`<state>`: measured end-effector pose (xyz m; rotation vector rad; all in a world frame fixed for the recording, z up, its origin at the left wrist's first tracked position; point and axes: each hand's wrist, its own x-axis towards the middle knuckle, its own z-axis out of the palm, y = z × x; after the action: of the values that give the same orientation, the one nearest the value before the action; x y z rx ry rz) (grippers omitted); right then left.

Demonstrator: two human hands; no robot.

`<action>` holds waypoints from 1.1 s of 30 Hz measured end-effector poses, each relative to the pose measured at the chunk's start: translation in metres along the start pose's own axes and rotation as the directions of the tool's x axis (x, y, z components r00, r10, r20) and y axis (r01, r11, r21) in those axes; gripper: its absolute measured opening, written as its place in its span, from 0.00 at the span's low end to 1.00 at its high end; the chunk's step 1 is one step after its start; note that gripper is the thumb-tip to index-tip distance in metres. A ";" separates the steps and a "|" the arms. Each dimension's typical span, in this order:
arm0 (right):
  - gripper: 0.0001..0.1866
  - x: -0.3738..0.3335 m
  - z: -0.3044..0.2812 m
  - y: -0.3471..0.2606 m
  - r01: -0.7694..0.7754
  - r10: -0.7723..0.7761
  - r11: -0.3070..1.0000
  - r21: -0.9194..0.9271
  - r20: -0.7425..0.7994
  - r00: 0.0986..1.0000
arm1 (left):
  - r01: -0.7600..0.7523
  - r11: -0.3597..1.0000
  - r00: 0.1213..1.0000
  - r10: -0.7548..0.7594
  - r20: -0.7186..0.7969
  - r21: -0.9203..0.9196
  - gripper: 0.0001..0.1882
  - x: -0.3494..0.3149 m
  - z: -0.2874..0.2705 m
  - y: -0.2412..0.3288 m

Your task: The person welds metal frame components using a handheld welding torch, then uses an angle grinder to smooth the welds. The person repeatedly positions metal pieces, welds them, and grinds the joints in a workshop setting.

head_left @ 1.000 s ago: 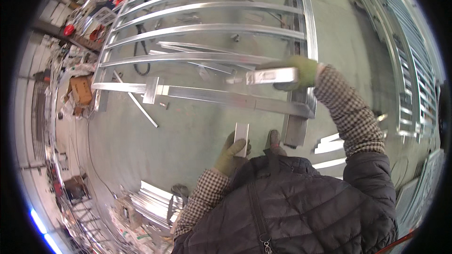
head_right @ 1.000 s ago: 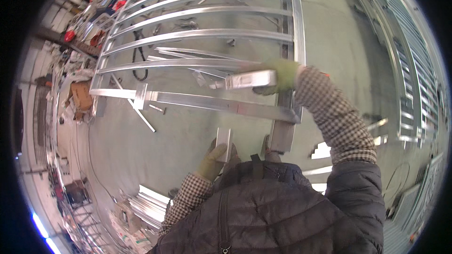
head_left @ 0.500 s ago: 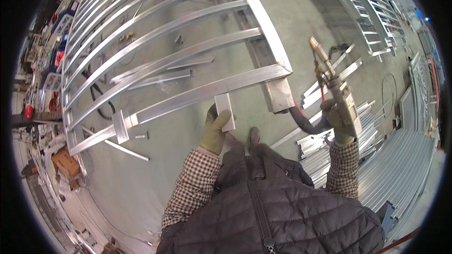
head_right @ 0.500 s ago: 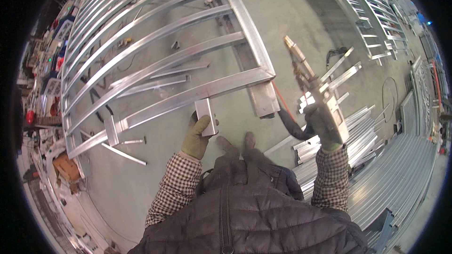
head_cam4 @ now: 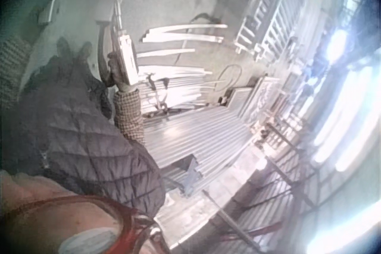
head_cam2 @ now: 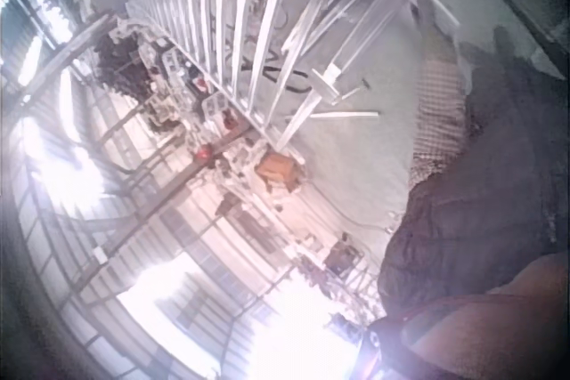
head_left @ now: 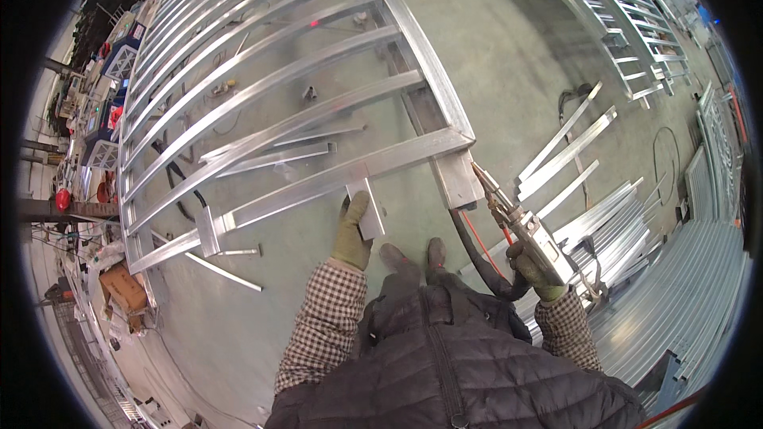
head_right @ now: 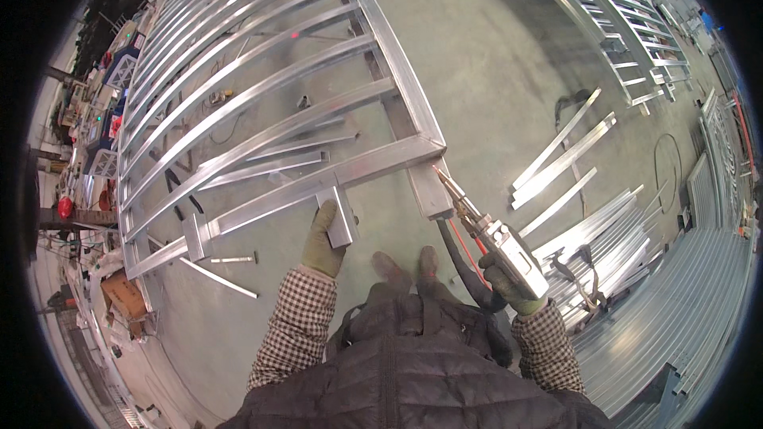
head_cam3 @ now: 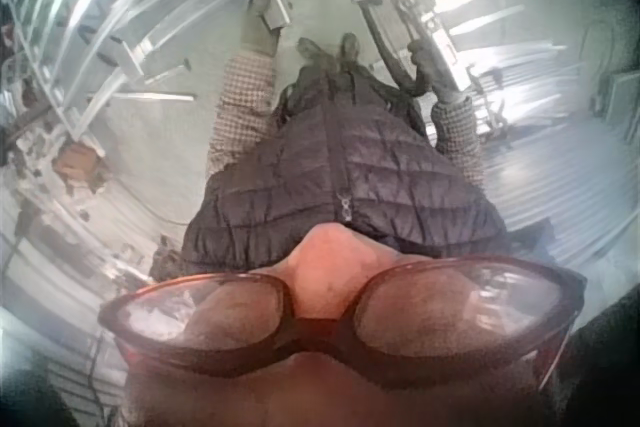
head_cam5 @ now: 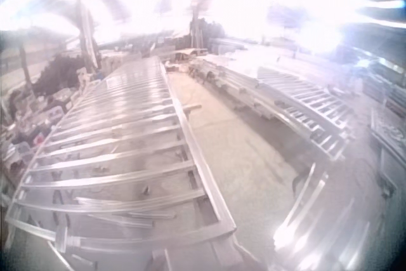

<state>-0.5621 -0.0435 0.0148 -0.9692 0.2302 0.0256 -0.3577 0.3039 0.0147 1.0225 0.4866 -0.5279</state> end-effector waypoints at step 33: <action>0.27 0.035 0.086 0.047 -0.136 0.148 0.746 -0.653 -0.037 0.988 | 0.158 0.983 0.976 -0.169 -0.140 -0.090 0.27 0.006 0.018 0.021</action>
<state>-0.5187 0.0509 0.0158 -1.6570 0.2864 0.2729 -0.3379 0.2953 0.0328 0.9547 0.7226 -0.5773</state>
